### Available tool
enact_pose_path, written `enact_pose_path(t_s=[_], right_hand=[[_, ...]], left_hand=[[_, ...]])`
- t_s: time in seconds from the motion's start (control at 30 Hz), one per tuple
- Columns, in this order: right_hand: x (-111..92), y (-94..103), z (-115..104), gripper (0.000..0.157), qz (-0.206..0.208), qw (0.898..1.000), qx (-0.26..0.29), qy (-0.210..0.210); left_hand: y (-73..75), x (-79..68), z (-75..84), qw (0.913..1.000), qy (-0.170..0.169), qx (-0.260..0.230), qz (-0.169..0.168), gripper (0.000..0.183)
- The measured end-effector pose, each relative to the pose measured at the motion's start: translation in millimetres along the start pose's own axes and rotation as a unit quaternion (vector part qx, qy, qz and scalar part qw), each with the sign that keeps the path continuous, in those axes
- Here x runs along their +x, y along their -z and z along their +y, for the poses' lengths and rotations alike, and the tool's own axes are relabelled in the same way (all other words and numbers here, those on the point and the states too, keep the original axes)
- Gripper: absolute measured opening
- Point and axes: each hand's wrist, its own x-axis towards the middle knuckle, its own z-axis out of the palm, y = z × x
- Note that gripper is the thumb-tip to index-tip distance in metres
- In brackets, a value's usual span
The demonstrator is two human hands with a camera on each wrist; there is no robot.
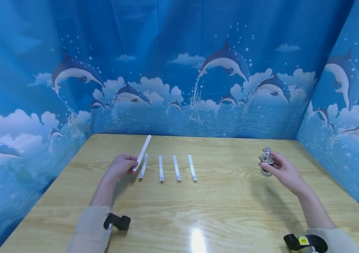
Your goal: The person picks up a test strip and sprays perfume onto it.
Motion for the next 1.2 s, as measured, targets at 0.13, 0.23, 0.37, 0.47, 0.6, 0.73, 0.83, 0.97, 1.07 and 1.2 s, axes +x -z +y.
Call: enact_pose_path(t_s=[0.13, 0.23, 0.37, 0.47, 0.6, 0.73, 0.83, 0.97, 1.07, 1.2], right_hand=[[0.4, -3.7, -5.2, 0.065, -0.002, 1.000, -0.004, -0.024], [1.1, -6.6, -8.8, 0.068, -0.001, 0.999, -0.017, -0.037], [1.7, -10.6, -13.3, 0.068, -0.005, 0.998, -0.026, -0.050], [2.0, -13.9, -16.8, 0.069, -0.011, 0.998, -0.020, -0.056], [3.3, -19.5, -21.2, 0.070, -0.022, 0.998, 0.003, -0.058], [3.5, -25.5, -25.7, 0.072, -0.027, 0.998, 0.010, -0.061], [3.2, -30.0, -29.0, 0.072, -0.029, 0.998, 0.008, -0.059], [3.3, -35.8, -33.2, 0.071, -0.028, 0.998, 0.023, -0.046], [4.5, -39.2, -36.2, 0.069, -0.030, 0.998, 0.040, -0.032], [6.2, -43.1, -40.8, 0.067, -0.032, 0.997, 0.065, -0.007]], left_hand=[[-3.8, -0.5, 2.0, 1.0000, -0.006, -0.004, -0.007, 0.030], [-6.9, -1.4, 3.1, 0.9997, -0.012, 0.003, -0.019, 0.030], [-10.4, -2.0, 3.8, 0.9991, -0.013, 0.013, -0.038, 0.028], [-13.2, -1.6, 4.6, 0.9987, -0.012, 0.002, -0.049, 0.028], [-17.6, -1.1, 6.3, 0.9983, -0.015, -0.021, -0.053, 0.027], [-22.6, -2.2, 8.9, 0.9983, -0.019, -0.023, -0.050, 0.026], [-26.8, -3.2, 10.4, 0.9986, -0.025, -0.020, -0.043, 0.026], [-33.0, -5.8, 13.5, 0.9985, -0.039, -0.020, -0.032, 0.025], [-37.0, -6.7, 16.1, 0.9981, -0.049, -0.019, -0.033, 0.024], [-42.5, -6.0, 20.0, 0.9984, -0.043, -0.017, -0.033, 0.022]])
